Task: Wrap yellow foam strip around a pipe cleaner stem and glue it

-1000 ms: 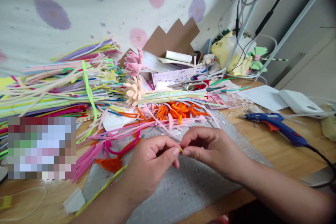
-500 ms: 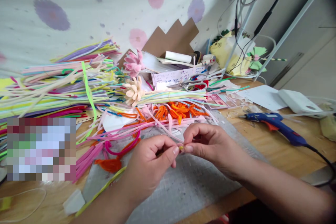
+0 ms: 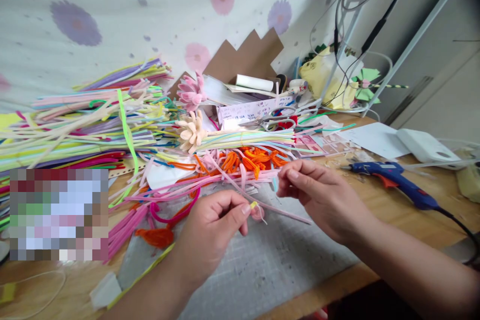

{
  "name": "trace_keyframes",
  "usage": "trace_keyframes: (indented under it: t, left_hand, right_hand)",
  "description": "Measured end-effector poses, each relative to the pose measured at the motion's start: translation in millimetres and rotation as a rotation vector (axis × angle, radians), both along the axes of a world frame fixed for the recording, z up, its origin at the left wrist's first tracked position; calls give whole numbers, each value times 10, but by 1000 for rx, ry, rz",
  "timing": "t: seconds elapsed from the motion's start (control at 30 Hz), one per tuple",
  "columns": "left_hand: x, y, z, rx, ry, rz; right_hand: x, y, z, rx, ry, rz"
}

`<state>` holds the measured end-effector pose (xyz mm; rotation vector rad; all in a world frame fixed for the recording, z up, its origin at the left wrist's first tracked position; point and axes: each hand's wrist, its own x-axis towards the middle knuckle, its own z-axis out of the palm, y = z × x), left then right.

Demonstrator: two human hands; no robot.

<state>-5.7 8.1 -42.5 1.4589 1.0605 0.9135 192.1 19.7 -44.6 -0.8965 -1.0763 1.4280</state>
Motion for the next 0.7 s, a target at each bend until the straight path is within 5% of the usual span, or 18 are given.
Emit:
trace_keyframes:
  t: [0.13, 0.4, 0.7]
  left_hand:
    - [-12, -4, -22, -40, -31, -27]
    - [2, -17, -9, -16, 63, -60]
    - [17, -24, 38, 70, 243, -78]
  right_hand:
    - [67, 20, 21, 27, -63, -50]
    - [-35, -96, 57, 123, -388, 280]
    - [-106, -99, 11, 175, -449, 245]
